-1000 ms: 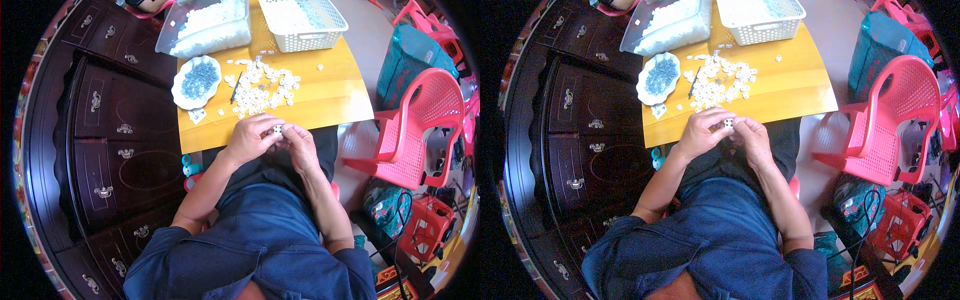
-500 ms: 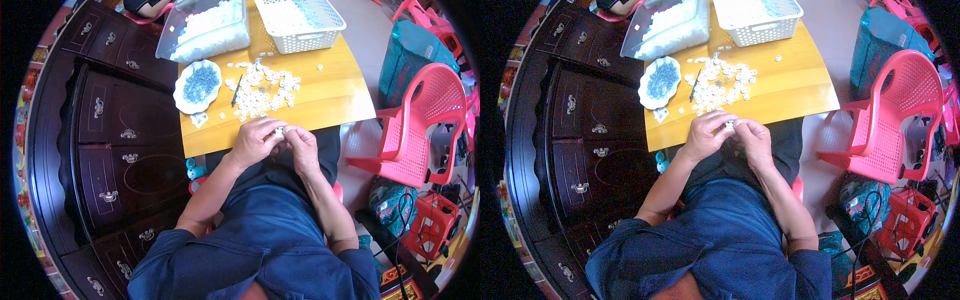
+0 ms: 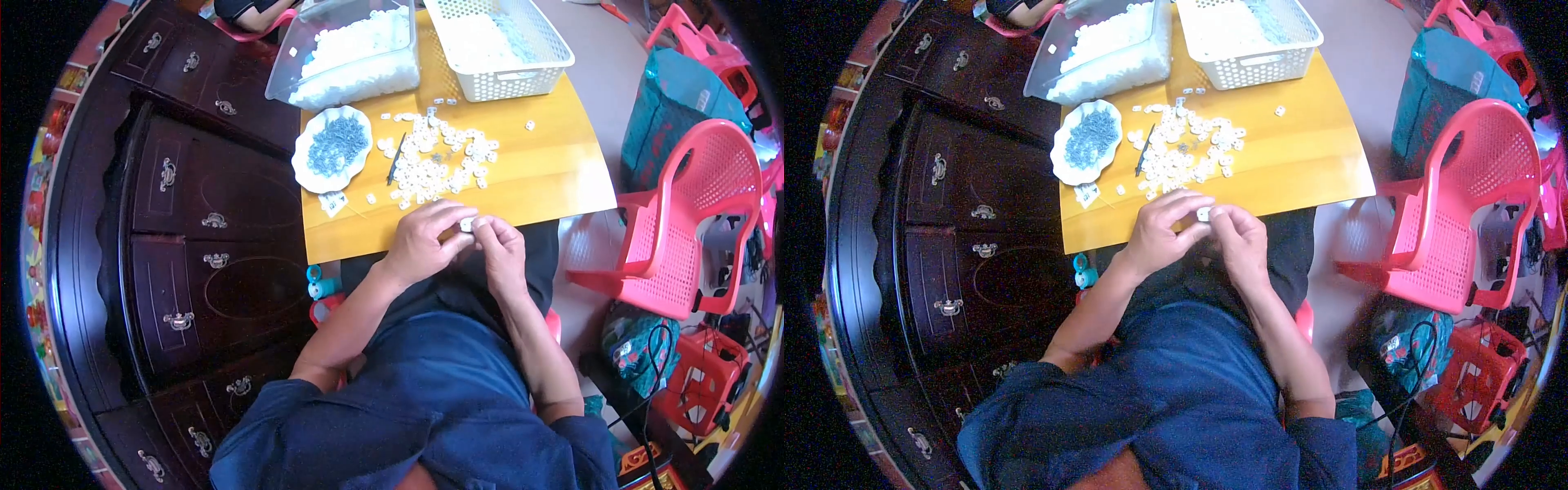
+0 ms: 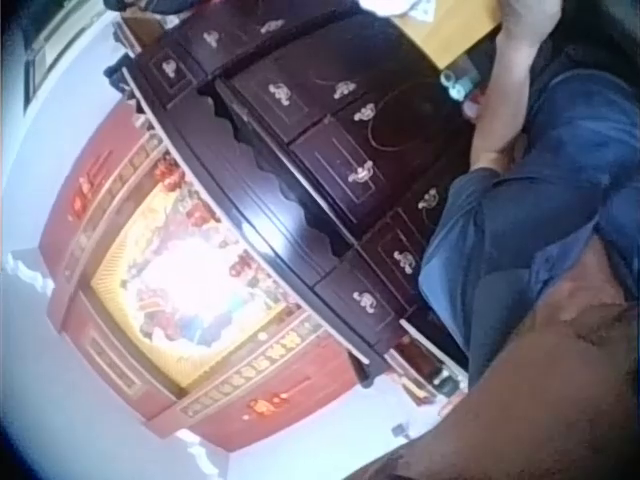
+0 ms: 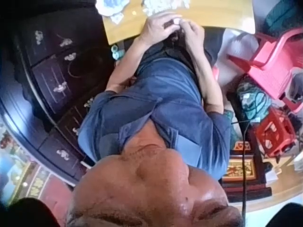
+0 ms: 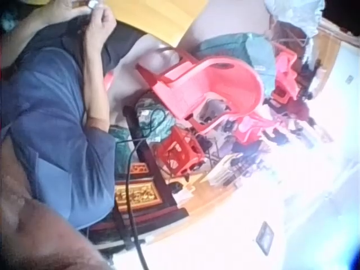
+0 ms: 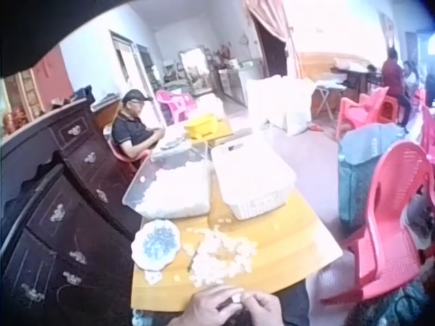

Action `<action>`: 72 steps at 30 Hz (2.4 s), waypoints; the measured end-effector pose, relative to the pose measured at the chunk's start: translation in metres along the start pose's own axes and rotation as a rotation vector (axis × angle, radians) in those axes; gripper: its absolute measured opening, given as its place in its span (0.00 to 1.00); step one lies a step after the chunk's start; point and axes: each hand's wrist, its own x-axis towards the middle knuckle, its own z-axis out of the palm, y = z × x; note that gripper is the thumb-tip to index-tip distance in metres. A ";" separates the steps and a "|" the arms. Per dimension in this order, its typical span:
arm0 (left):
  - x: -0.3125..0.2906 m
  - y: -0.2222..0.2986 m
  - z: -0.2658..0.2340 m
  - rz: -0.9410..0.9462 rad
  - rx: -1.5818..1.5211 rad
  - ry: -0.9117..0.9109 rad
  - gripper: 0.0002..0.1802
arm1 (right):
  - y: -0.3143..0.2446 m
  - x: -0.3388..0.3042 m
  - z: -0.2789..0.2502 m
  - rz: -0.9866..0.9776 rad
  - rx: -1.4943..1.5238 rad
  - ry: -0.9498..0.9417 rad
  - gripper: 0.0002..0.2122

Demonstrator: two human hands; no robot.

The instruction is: Manually assembling small white plastic components by joining parts together.

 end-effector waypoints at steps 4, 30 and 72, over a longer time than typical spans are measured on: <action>0.006 0.020 -0.037 0.047 -0.104 0.110 0.18 | -0.010 0.001 0.001 -0.055 -0.005 0.050 0.10; -0.046 0.142 -0.164 0.621 -0.592 0.517 0.10 | -0.094 0.066 -0.057 -0.343 -1.492 0.200 0.10; -0.053 -0.059 -0.027 -0.208 0.015 0.263 0.03 | -0.049 0.141 0.038 -0.652 -1.815 -0.314 0.09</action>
